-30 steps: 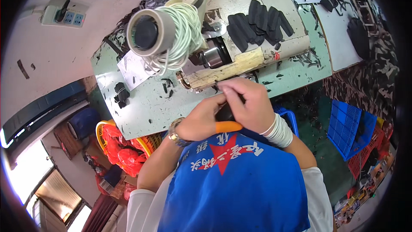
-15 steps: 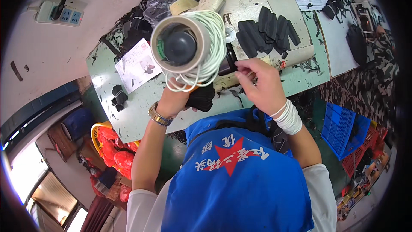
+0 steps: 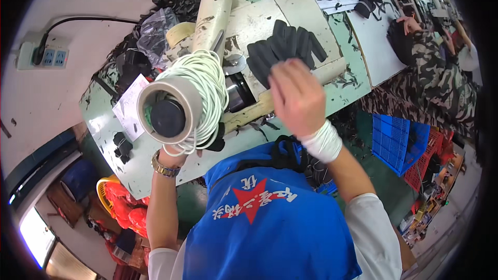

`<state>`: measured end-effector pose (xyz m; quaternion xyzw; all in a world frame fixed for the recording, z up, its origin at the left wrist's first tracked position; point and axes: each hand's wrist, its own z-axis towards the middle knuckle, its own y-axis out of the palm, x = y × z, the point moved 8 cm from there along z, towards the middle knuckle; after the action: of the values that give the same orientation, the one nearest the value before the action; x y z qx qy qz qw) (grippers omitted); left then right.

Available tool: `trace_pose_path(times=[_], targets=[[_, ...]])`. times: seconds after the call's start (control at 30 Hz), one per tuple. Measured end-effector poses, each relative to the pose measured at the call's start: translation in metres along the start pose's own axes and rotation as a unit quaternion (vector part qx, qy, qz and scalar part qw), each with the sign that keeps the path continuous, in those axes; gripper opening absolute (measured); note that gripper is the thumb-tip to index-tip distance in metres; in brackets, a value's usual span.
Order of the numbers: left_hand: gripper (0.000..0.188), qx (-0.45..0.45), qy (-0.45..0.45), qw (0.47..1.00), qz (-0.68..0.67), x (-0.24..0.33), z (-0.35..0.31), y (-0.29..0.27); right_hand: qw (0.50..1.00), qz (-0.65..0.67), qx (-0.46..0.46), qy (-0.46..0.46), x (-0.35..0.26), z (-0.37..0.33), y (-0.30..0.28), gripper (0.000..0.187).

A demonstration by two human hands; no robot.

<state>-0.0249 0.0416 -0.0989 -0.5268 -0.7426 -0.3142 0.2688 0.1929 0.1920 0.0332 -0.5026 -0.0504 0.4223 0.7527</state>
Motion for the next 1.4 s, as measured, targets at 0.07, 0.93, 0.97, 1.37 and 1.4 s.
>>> trace_pose_path(times=[0.07, 0.93, 0.97, 1.37, 1.4], targets=[[0.033, 0.040, -0.005, 0.998, 0.050, 0.010, 0.000, 0.010, 0.989, 0.120, -0.081, 0.033, -0.015, -0.016, 0.013, 0.020], [0.050, -0.062, 0.031, 0.997, 0.025, 0.025, -0.009, 0.025, 0.915, 0.276, -0.265, 0.126, 0.006, -0.017, 0.023, 0.021], [0.048, -0.034, 0.025, 0.997, 0.062, 0.027, -0.009, 0.022, 0.908, 0.293, -0.275, 0.117, -0.001, -0.016, 0.026, 0.016], [0.034, -0.053, 0.118, 0.990, 0.051, 0.043, -0.008, 0.035, 0.917, 0.282, -0.279, 0.037, -0.040, -0.014, 0.048, 0.010], [0.029, -0.022, 0.101, 0.987, 0.126, 0.022, 0.010, 0.027, 0.935, 0.239, -0.262, 0.021, -0.044, -0.011, 0.050, 0.009]])
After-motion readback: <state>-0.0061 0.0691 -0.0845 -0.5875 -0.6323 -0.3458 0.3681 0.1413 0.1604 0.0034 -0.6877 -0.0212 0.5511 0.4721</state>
